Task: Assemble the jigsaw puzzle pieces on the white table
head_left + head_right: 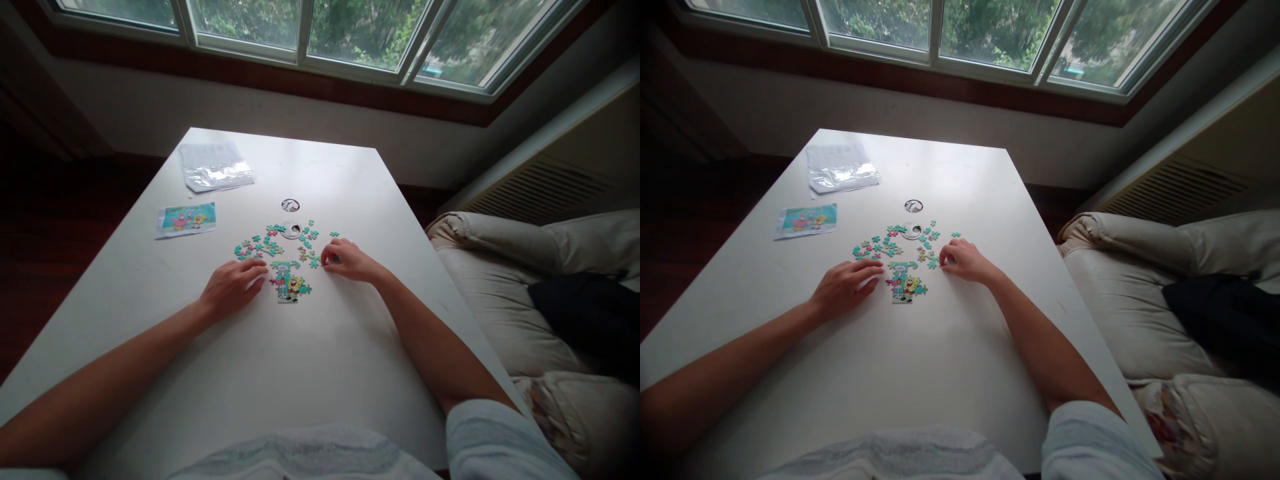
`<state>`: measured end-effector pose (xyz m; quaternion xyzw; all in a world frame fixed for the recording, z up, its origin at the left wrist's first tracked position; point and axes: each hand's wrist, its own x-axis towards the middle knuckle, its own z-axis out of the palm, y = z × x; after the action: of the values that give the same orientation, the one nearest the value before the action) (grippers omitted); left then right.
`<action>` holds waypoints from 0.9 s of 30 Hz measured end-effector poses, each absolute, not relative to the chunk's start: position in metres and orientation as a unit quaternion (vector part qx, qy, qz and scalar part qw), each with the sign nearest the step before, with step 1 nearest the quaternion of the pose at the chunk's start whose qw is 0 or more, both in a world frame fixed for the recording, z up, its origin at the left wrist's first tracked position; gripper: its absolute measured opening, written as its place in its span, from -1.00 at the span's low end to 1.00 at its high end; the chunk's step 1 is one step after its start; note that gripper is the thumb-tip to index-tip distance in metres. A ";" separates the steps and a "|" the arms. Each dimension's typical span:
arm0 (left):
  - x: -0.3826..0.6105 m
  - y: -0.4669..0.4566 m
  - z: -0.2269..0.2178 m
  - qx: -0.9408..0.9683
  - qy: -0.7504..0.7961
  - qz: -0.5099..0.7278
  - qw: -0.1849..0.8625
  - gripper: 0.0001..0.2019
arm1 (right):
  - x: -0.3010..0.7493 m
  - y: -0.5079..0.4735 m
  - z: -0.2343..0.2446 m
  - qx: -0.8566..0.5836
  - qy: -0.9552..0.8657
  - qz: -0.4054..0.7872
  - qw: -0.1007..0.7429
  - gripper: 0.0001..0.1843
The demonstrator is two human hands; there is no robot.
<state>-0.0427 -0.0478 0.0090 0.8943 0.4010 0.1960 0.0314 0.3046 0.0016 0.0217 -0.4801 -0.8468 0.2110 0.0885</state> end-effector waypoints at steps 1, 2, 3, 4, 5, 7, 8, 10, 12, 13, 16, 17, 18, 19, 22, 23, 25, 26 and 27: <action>-0.043 -0.048 0.009 0.894 0.402 0.195 0.033 -0.72 | 0.302 0.001 0.022 -0.472 -0.850 0.216 0.087 -0.92; -0.043 -0.048 0.008 0.895 0.400 0.193 0.035 -0.72 | 0.301 0.000 0.022 -0.465 -0.854 0.218 0.086 -0.93; -0.043 -0.048 0.008 0.896 0.399 0.191 0.035 -0.72 | 0.299 -0.001 0.023 -0.461 -0.856 0.217 0.087 -0.92; -0.043 -0.048 0.008 0.897 0.397 0.189 0.035 -0.72 | 0.298 -0.002 0.023 -0.462 -0.856 0.214 0.089 -0.91; -0.043 -0.048 0.007 0.898 0.397 0.187 0.034 -0.72 | 0.297 -0.002 0.024 -0.464 -0.855 0.210 0.092 -0.89; -0.043 -0.048 0.007 0.898 0.398 0.185 0.034 -0.72 | 0.295 -0.003 0.025 -0.469 -0.853 0.209 0.098 -0.85; -0.043 -0.048 0.007 0.898 0.398 0.184 0.035 -0.72 | 0.295 -0.004 0.026 -0.471 -0.851 0.210 0.101 -0.83; -0.043 -0.048 0.008 0.898 0.397 0.183 0.038 -0.72 | 0.294 -0.005 0.026 -0.479 -0.847 0.203 0.107 -0.81; -0.043 -0.048 0.008 0.898 0.398 0.183 0.040 -0.72 | 0.294 -0.005 0.025 -0.496 -0.844 0.174 0.112 -0.82; -0.043 -0.048 0.008 0.898 0.398 0.184 0.041 -0.72 | 0.294 -0.006 0.024 -0.503 -0.842 0.157 0.112 -0.83; -0.043 -0.048 0.008 0.897 0.398 0.188 0.046 -0.73 | 0.294 -0.006 0.022 -0.509 -0.843 0.137 0.110 -0.89; -0.043 -0.048 0.009 0.897 0.397 0.189 0.047 -0.73 | 0.294 -0.006 0.022 -0.508 -0.844 0.137 0.109 -0.90; -0.043 -0.048 0.009 0.897 0.397 0.188 0.047 -0.73 | 0.294 -0.005 0.022 -0.507 -0.844 0.135 0.111 -0.91; -0.043 -0.048 0.009 0.898 0.396 0.187 0.046 -0.72 | 0.294 -0.005 0.022 -0.506 -0.845 0.131 0.113 -0.91; -0.043 -0.047 0.010 0.899 0.395 0.184 0.041 -0.71 | 0.292 -0.005 0.022 -0.505 -0.846 0.116 0.122 -0.92; -0.043 -0.047 0.010 0.900 0.394 0.184 0.040 -0.70 | 0.291 -0.006 0.023 -0.506 -0.846 0.114 0.124 -0.92; -0.043 -0.047 0.010 0.900 0.394 0.184 0.042 -0.70 | 0.289 -0.007 0.024 -0.507 -0.845 0.115 0.122 -0.92; -0.043 -0.047 0.010 0.899 0.394 0.183 0.043 -0.71 | 0.288 -0.008 0.025 -0.509 -0.844 0.114 0.120 -0.91; -0.043 -0.047 0.009 0.899 0.395 0.183 0.045 -0.71 | 0.286 -0.009 0.026 -0.512 -0.844 0.111 0.117 -0.91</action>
<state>-0.0430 -0.0469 0.0095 0.8991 0.3950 0.1833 0.0450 0.2861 -0.0095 0.0262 -0.5117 -0.8439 0.1105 0.1171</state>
